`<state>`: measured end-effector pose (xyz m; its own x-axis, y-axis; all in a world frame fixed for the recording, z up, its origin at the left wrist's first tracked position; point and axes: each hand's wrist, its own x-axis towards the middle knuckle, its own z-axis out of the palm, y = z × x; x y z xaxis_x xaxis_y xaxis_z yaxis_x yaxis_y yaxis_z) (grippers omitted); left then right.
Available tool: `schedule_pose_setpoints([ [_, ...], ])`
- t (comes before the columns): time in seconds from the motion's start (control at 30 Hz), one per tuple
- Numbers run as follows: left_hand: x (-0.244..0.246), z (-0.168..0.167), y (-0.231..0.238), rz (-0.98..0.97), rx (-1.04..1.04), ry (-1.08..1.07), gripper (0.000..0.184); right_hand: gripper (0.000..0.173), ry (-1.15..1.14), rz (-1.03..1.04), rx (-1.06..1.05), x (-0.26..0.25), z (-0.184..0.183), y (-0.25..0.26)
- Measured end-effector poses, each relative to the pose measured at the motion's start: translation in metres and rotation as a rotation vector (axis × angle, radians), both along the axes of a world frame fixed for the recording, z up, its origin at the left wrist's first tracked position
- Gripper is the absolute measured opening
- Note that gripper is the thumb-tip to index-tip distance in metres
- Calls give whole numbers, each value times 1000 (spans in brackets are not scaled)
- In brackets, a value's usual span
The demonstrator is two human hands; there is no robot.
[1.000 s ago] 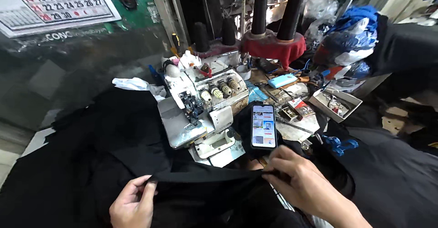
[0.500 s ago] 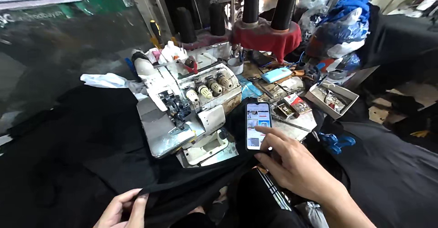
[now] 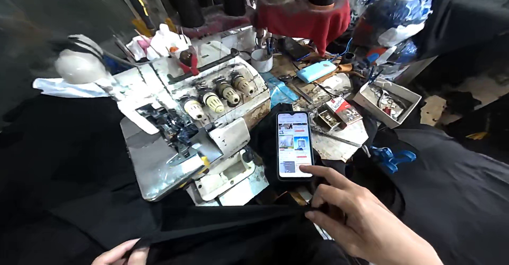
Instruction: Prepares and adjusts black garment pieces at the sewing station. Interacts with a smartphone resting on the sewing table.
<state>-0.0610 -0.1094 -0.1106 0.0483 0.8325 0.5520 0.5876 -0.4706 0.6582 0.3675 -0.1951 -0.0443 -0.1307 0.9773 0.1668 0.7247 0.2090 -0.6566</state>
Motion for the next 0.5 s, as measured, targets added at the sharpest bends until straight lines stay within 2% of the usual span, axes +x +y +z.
schedule_pose_setpoints([
  [0.27, 0, -1, 1, 20, -12, 35, 11, 18, 10, -38, 103, 0, -13, 5],
  [0.5, 5, 2, 1, 62, -7, 59, 11, 18, -35, -74, 88, -2, -18, 0],
])
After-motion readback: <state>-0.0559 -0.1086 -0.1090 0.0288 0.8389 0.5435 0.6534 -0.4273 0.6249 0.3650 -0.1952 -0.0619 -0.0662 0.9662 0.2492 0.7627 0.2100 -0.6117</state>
